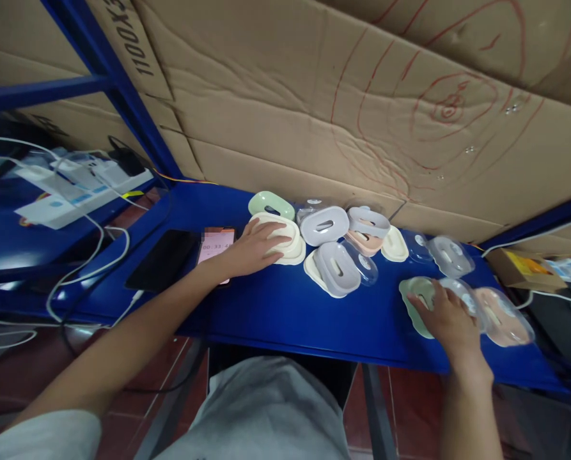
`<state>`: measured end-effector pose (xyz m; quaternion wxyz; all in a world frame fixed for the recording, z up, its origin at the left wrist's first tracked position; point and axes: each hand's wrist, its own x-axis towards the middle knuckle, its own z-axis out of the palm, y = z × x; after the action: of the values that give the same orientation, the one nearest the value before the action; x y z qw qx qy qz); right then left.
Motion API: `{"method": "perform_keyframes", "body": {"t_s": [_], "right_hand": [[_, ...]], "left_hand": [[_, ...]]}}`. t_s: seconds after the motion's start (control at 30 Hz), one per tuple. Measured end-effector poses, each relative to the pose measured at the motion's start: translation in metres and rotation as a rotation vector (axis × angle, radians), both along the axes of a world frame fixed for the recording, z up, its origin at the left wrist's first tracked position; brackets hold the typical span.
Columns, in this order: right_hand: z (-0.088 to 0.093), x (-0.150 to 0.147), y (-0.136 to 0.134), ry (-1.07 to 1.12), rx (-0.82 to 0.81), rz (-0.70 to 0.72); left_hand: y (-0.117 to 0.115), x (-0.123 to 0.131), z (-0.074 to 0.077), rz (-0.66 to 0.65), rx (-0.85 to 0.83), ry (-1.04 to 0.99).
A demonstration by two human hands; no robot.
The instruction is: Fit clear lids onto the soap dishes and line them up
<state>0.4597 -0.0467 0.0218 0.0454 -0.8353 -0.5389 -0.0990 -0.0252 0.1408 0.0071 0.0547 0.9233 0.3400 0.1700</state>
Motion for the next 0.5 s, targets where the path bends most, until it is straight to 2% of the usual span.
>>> {"method": "perform_keyframes", "body": {"t_s": [0.1, 0.23, 0.3, 0.37, 0.43, 0.5], "right_hand": [[-0.004, 0.003, -0.001, 0.128, 0.059, 0.066], [0.007, -0.007, 0.033, 0.278, 0.151, 0.274], [0.014, -0.015, 0.043, 0.245, 0.167, 0.346], [0.016, -0.026, 0.038, 0.115, 0.242, 0.327], [0.012, -0.041, 0.020, -0.009, 0.303, 0.249], [0.003, -0.059, -0.002, -0.066, 0.249, 0.182]], "left_hand": [[0.002, 0.000, -0.001, 0.007, -0.034, 0.016], [0.003, -0.001, -0.001, 0.014, -0.056, 0.020], [0.003, -0.001, -0.001, 0.024, -0.049, 0.015], [0.002, -0.002, -0.001, 0.022, -0.038, 0.012], [0.002, -0.001, -0.001, 0.015, -0.026, 0.015], [0.001, -0.001, 0.000, 0.004, -0.021, 0.023]]}}
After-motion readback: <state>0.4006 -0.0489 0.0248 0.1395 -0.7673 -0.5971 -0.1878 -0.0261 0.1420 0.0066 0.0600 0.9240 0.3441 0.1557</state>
